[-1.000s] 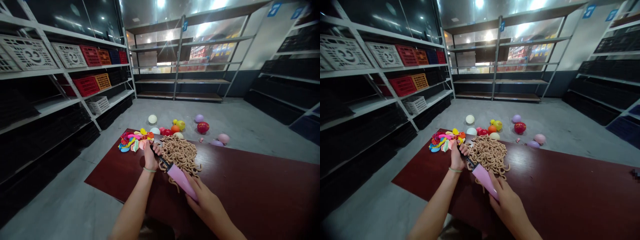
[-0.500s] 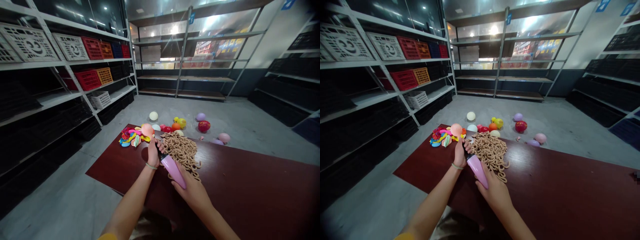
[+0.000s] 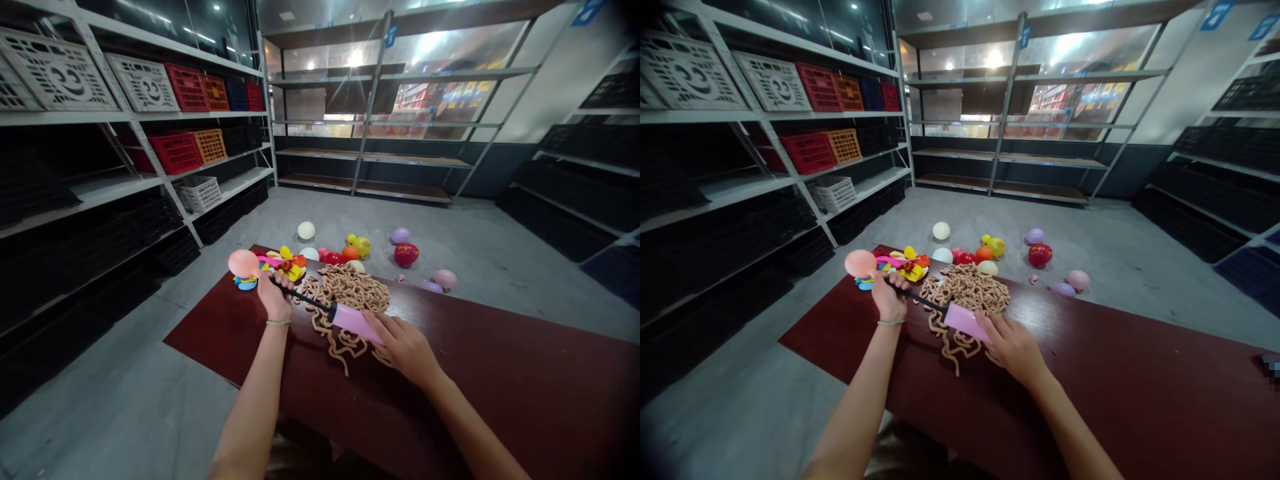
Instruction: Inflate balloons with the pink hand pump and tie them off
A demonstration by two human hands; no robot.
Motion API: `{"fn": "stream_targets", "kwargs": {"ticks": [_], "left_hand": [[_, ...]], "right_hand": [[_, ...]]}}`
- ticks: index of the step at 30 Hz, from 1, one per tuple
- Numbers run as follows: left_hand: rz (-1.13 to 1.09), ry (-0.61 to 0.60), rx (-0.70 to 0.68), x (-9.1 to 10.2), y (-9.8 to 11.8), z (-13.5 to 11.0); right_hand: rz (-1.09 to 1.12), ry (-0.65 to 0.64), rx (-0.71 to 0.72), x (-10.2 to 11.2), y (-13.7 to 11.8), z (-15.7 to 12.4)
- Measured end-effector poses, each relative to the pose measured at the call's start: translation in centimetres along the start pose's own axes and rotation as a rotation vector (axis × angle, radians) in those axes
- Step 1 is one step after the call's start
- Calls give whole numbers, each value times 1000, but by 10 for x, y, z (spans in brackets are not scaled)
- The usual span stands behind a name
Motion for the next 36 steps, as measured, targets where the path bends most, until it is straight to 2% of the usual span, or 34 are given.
{"fn": "stream_targets", "kwargs": {"ticks": [3,6,9,14,16,18,21,26,29,32,36], "left_hand": [[-4,73,-116,10,16,2],[-34,78,-99,7,9,2],[-17,48,-40,-5,-14,-8],[30,-76,53,-30,-61,-32],[52,-115,79,-36,-70,-37],[56,-137,79,-38,-67,-38],[46,-119,45,-34,-50,-31],[45,-18,-54,-16,-9,-12],[13,23,-93,-2,7,-1],[-8,56,-97,5,7,1],[11,11,-33,-12,-24,-14]], "right_hand": [[2,52,-22,1,11,-11],[71,64,-55,1,11,-16],[115,68,-79,0,6,-17],[148,96,-141,0,-8,-12],[174,79,-162,0,-15,-7],[191,61,-153,1,-21,-2],[203,58,-95,5,-22,0],[178,125,23,20,-4,-14],[156,146,44,25,0,-19],[116,154,19,25,-4,-18],[116,128,-28,19,-12,-12]]}}
Point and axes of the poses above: each hand's wrist, its own z-axis towards the middle knuckle, its own x-axis out of the back of the hand, y = z × x, the point moved 10 cm from there along z, towards the middle knuckle, and after that the axes turned 10 degrees about -y, right-handed, at the moved point
